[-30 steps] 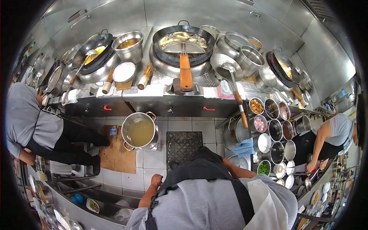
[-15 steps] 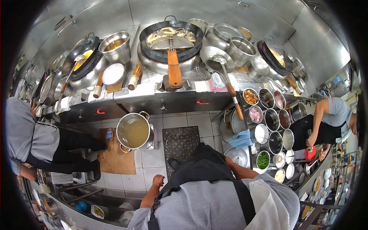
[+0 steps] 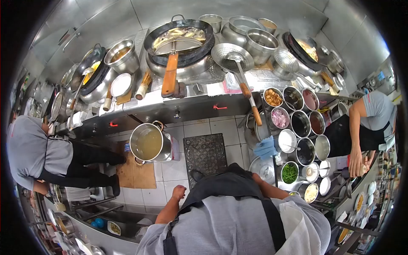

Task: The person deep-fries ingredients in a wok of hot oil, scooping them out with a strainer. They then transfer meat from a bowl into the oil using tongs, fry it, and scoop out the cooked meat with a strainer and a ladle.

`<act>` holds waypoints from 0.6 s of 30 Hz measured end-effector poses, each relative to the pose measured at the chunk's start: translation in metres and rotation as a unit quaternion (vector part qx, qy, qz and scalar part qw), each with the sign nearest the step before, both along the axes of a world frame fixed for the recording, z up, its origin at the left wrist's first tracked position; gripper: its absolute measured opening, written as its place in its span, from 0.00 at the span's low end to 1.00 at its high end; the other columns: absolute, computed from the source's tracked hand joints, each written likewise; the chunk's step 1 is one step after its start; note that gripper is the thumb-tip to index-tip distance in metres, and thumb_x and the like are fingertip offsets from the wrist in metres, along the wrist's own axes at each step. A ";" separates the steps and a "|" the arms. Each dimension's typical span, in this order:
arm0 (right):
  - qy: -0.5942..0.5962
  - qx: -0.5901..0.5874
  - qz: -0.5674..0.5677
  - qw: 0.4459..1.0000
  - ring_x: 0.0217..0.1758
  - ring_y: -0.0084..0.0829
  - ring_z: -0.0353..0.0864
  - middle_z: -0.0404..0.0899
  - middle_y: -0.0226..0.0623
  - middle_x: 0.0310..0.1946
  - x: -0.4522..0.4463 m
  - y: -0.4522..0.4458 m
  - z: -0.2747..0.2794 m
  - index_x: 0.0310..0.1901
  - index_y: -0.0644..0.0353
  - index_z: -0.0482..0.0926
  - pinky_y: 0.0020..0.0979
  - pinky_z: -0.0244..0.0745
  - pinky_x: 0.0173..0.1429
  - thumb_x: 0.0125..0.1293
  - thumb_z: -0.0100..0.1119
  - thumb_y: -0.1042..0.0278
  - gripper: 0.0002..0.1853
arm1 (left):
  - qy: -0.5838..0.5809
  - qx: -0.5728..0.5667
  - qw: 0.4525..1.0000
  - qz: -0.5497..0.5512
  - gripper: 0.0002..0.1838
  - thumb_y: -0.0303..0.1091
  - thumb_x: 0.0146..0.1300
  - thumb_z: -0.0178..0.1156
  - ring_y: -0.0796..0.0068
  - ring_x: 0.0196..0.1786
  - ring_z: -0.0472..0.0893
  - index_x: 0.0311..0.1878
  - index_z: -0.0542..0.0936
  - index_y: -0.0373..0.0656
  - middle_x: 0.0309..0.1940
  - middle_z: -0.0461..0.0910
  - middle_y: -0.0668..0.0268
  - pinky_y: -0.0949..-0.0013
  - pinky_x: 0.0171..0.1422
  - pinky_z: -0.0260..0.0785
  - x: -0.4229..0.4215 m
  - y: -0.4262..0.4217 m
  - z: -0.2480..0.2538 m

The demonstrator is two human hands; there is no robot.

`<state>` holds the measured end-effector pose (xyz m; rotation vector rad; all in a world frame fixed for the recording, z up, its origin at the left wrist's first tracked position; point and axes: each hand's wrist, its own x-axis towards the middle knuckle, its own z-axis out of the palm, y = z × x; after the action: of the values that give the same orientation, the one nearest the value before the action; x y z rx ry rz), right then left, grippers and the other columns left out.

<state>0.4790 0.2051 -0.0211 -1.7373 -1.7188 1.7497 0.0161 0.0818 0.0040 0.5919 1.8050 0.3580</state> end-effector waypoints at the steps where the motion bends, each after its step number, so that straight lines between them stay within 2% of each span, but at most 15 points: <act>1: 0.062 -0.051 -0.046 0.996 0.42 0.25 0.77 0.85 0.35 0.42 0.003 -0.005 0.001 0.45 0.62 0.83 0.35 0.72 0.50 0.60 0.63 0.64 0.14 | 0.001 0.006 1.000 -0.016 0.11 0.36 0.58 0.61 0.67 0.24 0.79 0.41 0.78 0.41 0.24 0.77 0.61 0.64 0.23 0.73 0.005 0.001 0.001; 2: 0.120 -0.102 -0.094 0.983 0.42 0.26 0.77 0.85 0.36 0.42 0.007 -0.010 0.002 0.45 0.62 0.83 0.36 0.72 0.49 0.59 0.63 0.63 0.15 | 0.003 0.033 0.998 -0.048 0.12 0.37 0.58 0.61 0.67 0.23 0.78 0.41 0.78 0.41 0.25 0.77 0.61 0.64 0.23 0.73 0.009 0.003 0.000; 4: 0.113 -0.128 -0.111 0.979 0.41 0.27 0.77 0.85 0.37 0.41 0.027 -0.024 -0.015 0.44 0.61 0.83 0.36 0.72 0.49 0.59 0.64 0.62 0.15 | -0.004 0.062 0.995 -0.083 0.13 0.39 0.57 0.62 0.67 0.23 0.78 0.41 0.79 0.41 0.25 0.77 0.61 0.63 0.23 0.73 0.018 0.004 -0.015; 6: -0.015 -0.068 -0.044 0.997 0.41 0.27 0.77 0.85 0.38 0.40 0.044 -0.027 -0.058 0.44 0.62 0.83 0.36 0.73 0.48 0.58 0.65 0.62 0.15 | -0.023 0.049 0.997 -0.062 0.15 0.43 0.58 0.63 0.68 0.23 0.78 0.40 0.80 0.41 0.25 0.77 0.61 0.63 0.23 0.73 0.034 0.011 -0.007; 7: 0.024 -0.086 -0.072 0.993 0.40 0.28 0.77 0.85 0.38 0.39 0.042 -0.029 -0.044 0.43 0.62 0.83 0.37 0.73 0.48 0.58 0.65 0.61 0.16 | -0.036 0.032 0.998 -0.037 0.16 0.46 0.59 0.63 0.68 0.23 0.78 0.39 0.81 0.41 0.24 0.77 0.61 0.63 0.23 0.73 0.040 0.011 -0.005; 9: 0.101 -0.122 -0.127 0.979 0.40 0.29 0.77 0.85 0.38 0.38 0.040 -0.030 -0.014 0.43 0.62 0.83 0.37 0.73 0.47 0.57 0.65 0.60 0.16 | -0.039 -0.038 0.980 -0.190 0.22 0.54 0.62 0.60 0.69 0.23 0.78 0.35 0.82 0.40 0.23 0.78 0.61 0.63 0.24 0.73 0.041 0.016 -0.008; 11: 0.080 -0.136 -0.112 0.981 0.40 0.29 0.77 0.85 0.36 0.38 0.045 -0.020 -0.018 0.43 0.62 0.83 0.37 0.73 0.46 0.59 0.63 0.62 0.14 | 0.025 -0.177 0.977 -0.115 0.24 0.56 0.64 0.57 0.69 0.23 0.78 0.33 0.82 0.40 0.22 0.78 0.62 0.64 0.24 0.73 0.061 0.028 0.035; 13: 0.155 -0.225 -0.185 0.944 0.38 0.31 0.79 0.84 0.35 0.38 0.050 -0.027 -0.043 0.43 0.62 0.83 0.37 0.74 0.44 0.63 0.58 0.67 0.11 | -0.075 -0.124 0.985 -0.093 0.22 0.52 0.65 0.56 0.70 0.22 0.77 0.33 0.82 0.40 0.22 0.79 0.63 0.65 0.23 0.71 0.053 0.015 0.041; 14: 0.242 -0.286 -0.235 0.897 0.38 0.31 0.79 0.84 0.35 0.38 0.049 -0.028 -0.045 0.43 0.62 0.83 0.36 0.75 0.44 0.63 0.56 0.69 0.11 | -0.124 -0.093 0.985 -0.080 0.21 0.50 0.66 0.55 0.70 0.22 0.77 0.34 0.82 0.40 0.23 0.79 0.64 0.65 0.23 0.70 0.049 0.007 0.038; 15: 0.317 -0.348 -0.284 0.835 0.37 0.30 0.79 0.83 0.35 0.38 0.042 -0.026 -0.029 0.43 0.63 0.83 0.35 0.75 0.44 0.64 0.55 0.71 0.11 | -0.111 -0.020 0.985 -0.131 0.19 0.48 0.66 0.55 0.71 0.22 0.77 0.33 0.82 0.41 0.22 0.79 0.65 0.65 0.23 0.69 0.049 -0.001 0.035; 16: 0.281 -0.229 -0.162 0.918 0.37 0.29 0.79 0.83 0.36 0.38 0.051 -0.029 -0.091 0.44 0.64 0.83 0.35 0.75 0.45 0.64 0.55 0.71 0.11 | -0.096 0.056 0.977 -0.182 0.18 0.46 0.67 0.54 0.72 0.21 0.76 0.33 0.82 0.41 0.22 0.78 0.65 0.65 0.22 0.68 0.049 -0.008 0.032; 17: 0.195 -0.072 -0.036 0.977 0.37 0.29 0.79 0.83 0.37 0.38 0.059 -0.031 -0.148 0.44 0.64 0.83 0.35 0.75 0.45 0.64 0.55 0.71 0.11 | -0.081 0.033 0.983 -0.160 0.15 0.42 0.67 0.53 0.74 0.21 0.74 0.33 0.81 0.41 0.22 0.77 0.68 0.67 0.22 0.66 0.055 -0.004 0.049; 18: 0.107 0.080 0.042 0.990 0.37 0.28 0.78 0.83 0.37 0.38 0.066 -0.033 -0.196 0.44 0.65 0.83 0.34 0.75 0.46 0.64 0.55 0.70 0.12 | -0.067 0.010 0.988 -0.138 0.12 0.37 0.67 0.52 0.76 0.21 0.72 0.33 0.81 0.42 0.21 0.76 0.70 0.68 0.23 0.64 0.061 0.001 0.067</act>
<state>0.5447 0.1723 -0.2173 -1.3775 -1.8064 1.7066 0.0773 0.0824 0.0706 0.8019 1.5686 0.2208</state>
